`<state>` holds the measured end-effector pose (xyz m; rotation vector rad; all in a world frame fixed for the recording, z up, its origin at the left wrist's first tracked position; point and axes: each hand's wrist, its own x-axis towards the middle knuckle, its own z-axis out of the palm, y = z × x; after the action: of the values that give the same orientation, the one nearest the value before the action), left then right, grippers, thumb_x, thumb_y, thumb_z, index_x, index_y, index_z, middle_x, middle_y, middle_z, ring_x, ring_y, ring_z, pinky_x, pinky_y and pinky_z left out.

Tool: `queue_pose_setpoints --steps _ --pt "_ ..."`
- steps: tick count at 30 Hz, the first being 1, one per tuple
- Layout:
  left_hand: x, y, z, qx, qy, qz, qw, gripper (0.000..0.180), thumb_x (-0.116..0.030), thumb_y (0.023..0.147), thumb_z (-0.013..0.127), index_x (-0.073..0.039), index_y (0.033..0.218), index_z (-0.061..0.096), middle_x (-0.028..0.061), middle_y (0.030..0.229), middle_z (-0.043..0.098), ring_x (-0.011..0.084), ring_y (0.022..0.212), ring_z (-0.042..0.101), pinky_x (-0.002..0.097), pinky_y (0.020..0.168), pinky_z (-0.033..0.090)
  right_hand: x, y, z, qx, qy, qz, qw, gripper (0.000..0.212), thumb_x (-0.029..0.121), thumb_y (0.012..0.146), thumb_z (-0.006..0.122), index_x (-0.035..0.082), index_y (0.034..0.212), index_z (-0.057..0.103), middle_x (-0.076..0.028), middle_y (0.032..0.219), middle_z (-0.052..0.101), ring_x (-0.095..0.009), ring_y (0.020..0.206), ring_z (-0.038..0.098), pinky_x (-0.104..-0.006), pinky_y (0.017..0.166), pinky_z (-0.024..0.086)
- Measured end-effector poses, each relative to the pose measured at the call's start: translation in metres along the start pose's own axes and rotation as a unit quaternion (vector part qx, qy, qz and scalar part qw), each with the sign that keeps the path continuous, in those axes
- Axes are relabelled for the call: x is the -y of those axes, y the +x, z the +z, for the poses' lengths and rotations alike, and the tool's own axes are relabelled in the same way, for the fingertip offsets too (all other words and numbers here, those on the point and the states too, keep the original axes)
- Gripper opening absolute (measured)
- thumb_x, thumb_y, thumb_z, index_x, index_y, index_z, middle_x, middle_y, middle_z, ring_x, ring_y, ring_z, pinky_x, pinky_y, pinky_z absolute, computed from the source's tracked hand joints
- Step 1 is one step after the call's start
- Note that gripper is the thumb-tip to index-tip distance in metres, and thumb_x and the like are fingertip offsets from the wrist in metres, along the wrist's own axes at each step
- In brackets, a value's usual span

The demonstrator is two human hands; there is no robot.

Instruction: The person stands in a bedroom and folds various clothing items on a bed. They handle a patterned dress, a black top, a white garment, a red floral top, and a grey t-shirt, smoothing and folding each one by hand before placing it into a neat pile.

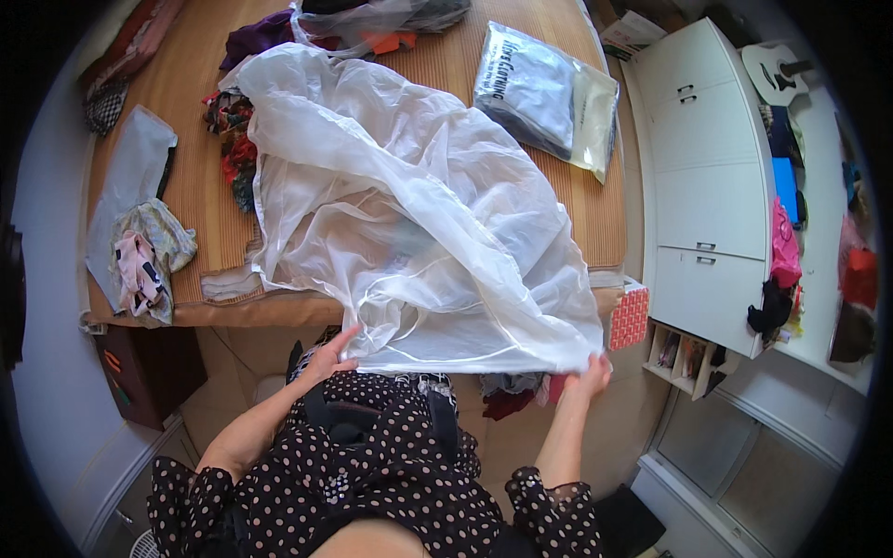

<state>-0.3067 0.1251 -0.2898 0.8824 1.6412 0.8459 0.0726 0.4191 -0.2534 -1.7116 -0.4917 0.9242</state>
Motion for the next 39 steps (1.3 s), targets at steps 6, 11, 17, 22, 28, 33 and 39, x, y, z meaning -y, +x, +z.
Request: queue_pose_setpoints --steps 6,11,17,22,28,33,39 --pt "-0.008 -0.011 -0.017 -0.018 -0.431 -0.257 0.865 0.025 -0.013 0.081 0.048 -0.004 0.105 0.053 0.0097 0.086 0.061 0.0121 0.067 0.058 0.0244 0.061 0.048 0.058 -0.061 0.252 0.337 0.047 -0.08 0.937 0.031 -0.003 0.074 0.058 0.003 0.102 0.048 -0.006 0.09 0.053 -0.012 0.073 0.054 -0.0204 0.055 0.044" --pt "-0.003 0.009 -0.046 -0.101 -0.536 -0.192 0.816 0.041 -0.026 0.084 0.055 -0.006 0.117 0.043 0.0096 0.092 0.06 0.0144 0.075 0.061 0.0194 0.056 0.048 0.077 -0.158 0.38 0.551 0.031 -0.086 0.829 0.041 0.006 0.078 0.059 -0.001 0.116 0.044 -0.01 0.102 0.054 -0.014 0.087 0.054 -0.0267 0.076 0.045" --pt "0.027 0.038 -0.044 -0.233 -0.305 -0.227 0.895 0.032 -0.012 0.085 0.044 -0.004 0.116 0.047 0.0063 0.078 0.06 0.0086 0.055 0.057 0.0181 0.044 0.043 0.021 -0.155 0.339 0.597 -0.163 -0.181 0.764 0.026 0.01 0.076 0.061 -0.002 0.098 0.057 -0.006 0.084 0.061 -0.011 0.074 0.056 -0.0225 0.067 0.046" --pt "-0.019 0.057 -0.011 -0.145 -0.248 -0.158 0.945 0.033 -0.013 0.087 0.042 -0.008 0.12 0.047 0.0041 0.073 0.061 0.0077 0.053 0.056 0.0192 0.046 0.045 -0.066 -0.19 0.252 0.652 -0.354 -0.042 0.669 0.044 0.026 0.074 0.065 -0.001 0.108 0.053 -0.01 0.088 0.061 -0.013 0.077 0.057 -0.0257 0.069 0.047" --pt "-0.072 0.058 0.008 0.083 0.18 0.169 0.965 0.042 -0.014 0.076 0.056 -0.013 0.117 0.046 0.0146 0.073 0.059 0.028 0.062 0.058 0.0357 0.058 0.046 -0.106 -0.19 0.23 0.653 -0.42 -0.043 0.629 0.055 0.022 0.066 0.067 -0.004 0.11 0.048 -0.013 0.092 0.06 -0.02 0.075 0.059 -0.0298 0.066 0.048" --pt "-0.04 0.032 -0.029 -0.031 0.089 0.038 0.995 0.052 -0.018 0.076 0.057 -0.016 0.125 0.04 0.0118 0.076 0.059 0.0264 0.068 0.059 0.037 0.062 0.047 -0.039 -0.112 0.151 0.444 0.128 0.334 0.822 0.031 0.017 0.087 0.04 0.0 0.112 0.046 -0.016 0.113 0.051 -0.028 0.105 0.049 -0.0431 0.092 0.039" --pt "0.084 0.062 -0.056 -0.239 -0.006 -0.141 0.961 0.04 -0.026 0.079 0.056 0.0 0.109 0.051 0.0113 0.08 0.059 0.0197 0.075 0.059 0.0295 0.07 0.046 -0.112 -0.069 -0.002 0.159 0.061 0.436 0.884 0.033 0.025 0.09 0.035 0.004 0.114 0.046 -0.011 0.115 0.053 -0.029 0.104 0.05 -0.0432 0.088 0.041"
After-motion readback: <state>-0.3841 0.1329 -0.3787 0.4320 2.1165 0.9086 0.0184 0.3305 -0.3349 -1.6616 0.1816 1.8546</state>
